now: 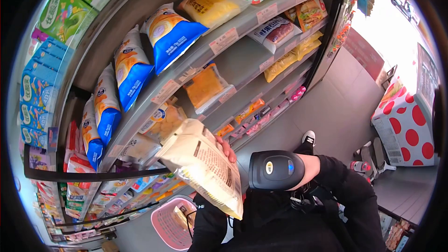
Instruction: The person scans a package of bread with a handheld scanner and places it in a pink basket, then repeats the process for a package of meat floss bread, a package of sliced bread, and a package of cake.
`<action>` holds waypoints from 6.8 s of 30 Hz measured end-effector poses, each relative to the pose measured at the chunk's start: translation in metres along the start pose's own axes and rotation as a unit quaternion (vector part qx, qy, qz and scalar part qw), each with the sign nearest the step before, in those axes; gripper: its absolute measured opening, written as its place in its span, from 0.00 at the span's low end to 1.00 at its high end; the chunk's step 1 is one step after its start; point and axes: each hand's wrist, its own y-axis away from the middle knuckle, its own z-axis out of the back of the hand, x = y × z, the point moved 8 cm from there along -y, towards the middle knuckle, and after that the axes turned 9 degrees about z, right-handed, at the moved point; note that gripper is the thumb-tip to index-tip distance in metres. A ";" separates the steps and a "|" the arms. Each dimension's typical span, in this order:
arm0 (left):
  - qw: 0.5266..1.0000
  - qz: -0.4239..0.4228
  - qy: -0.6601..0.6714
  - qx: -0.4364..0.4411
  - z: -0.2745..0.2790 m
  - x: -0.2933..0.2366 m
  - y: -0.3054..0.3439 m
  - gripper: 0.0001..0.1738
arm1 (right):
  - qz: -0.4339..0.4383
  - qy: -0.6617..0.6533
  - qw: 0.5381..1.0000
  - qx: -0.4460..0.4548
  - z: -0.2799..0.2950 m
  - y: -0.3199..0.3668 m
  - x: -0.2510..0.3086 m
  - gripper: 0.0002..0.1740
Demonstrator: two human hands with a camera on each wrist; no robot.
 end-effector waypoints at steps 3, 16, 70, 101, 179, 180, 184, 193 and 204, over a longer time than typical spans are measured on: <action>0.999 -0.045 0.004 0.026 -0.003 -0.014 -0.004 0.28 | 0.040 0.005 0.999 0.035 -0.006 -0.002 0.004 0.32; 0.991 -0.078 -0.086 0.060 -0.025 -0.040 -0.002 0.23 | -0.002 0.036 0.998 0.044 -0.004 0.004 -0.018 0.32; 0.827 -0.006 -0.258 -0.500 0.201 0.053 -0.215 0.14 | -0.030 0.065 0.962 -0.264 0.306 0.051 -0.041 0.38; 0.806 0.091 -0.328 -0.484 0.119 0.072 0.029 0.12 | -0.121 -0.087 0.923 -0.355 0.173 0.053 -0.073 0.18; 0.807 -0.100 -0.063 -0.579 0.211 0.119 -0.019 0.16 | -0.297 -0.005 0.940 -0.167 0.241 0.029 -0.215 0.16; 0.815 -0.105 -0.075 -0.565 0.215 0.127 -0.008 0.16 | -0.309 0.046 0.942 -0.122 0.232 0.031 -0.209 0.17; 0.815 -0.125 -0.062 -0.563 0.179 0.132 0.026 0.16 | -0.247 0.082 0.962 -0.083 0.198 0.037 -0.193 0.21; 0.827 -0.123 -0.078 -0.543 0.095 0.088 0.099 0.19 | -0.192 0.019 0.981 0.012 0.092 0.020 -0.111 0.32; 0.832 -0.303 -0.145 -0.442 0.015 -0.002 0.108 0.34 | -0.078 0.088 0.992 0.038 0.053 -0.037 -0.041 0.33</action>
